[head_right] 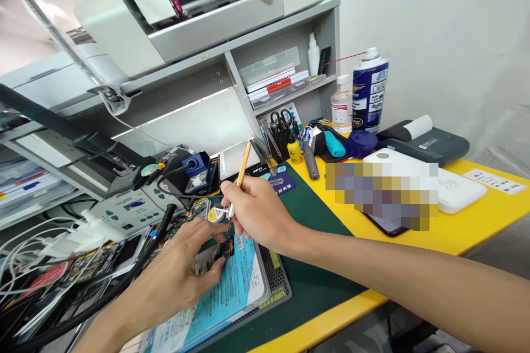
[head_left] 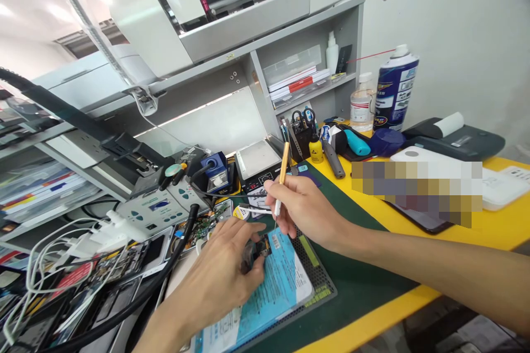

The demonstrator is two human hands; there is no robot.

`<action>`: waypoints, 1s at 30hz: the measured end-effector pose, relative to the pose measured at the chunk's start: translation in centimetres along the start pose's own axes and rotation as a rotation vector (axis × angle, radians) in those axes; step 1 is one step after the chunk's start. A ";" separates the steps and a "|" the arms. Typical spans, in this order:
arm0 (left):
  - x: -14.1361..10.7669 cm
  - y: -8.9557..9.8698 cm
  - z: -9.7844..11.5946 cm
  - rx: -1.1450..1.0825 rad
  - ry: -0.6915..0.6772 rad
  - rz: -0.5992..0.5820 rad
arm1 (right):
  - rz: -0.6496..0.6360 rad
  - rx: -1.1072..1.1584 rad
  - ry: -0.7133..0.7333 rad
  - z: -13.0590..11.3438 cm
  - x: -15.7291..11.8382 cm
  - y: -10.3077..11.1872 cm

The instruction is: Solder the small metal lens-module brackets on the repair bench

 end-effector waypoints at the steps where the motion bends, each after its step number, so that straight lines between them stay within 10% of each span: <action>1: 0.0 0.0 0.0 -0.003 -0.001 0.000 | -0.001 -0.001 0.000 0.0 0.0 0.0; 30: 0.1 -0.5 -0.5 -0.032 0.033 -0.056 | -0.006 -0.003 -0.014 0.1 0.1 -0.2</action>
Point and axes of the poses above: each hand's wrist, its own x-axis towards the middle knuckle, its own y-axis out of the back of the hand, z = x × y, the point moved 10 cm from there along x, towards the middle knuckle, and after that the axes turned 14 degrees about y, right-handed, at the moved point
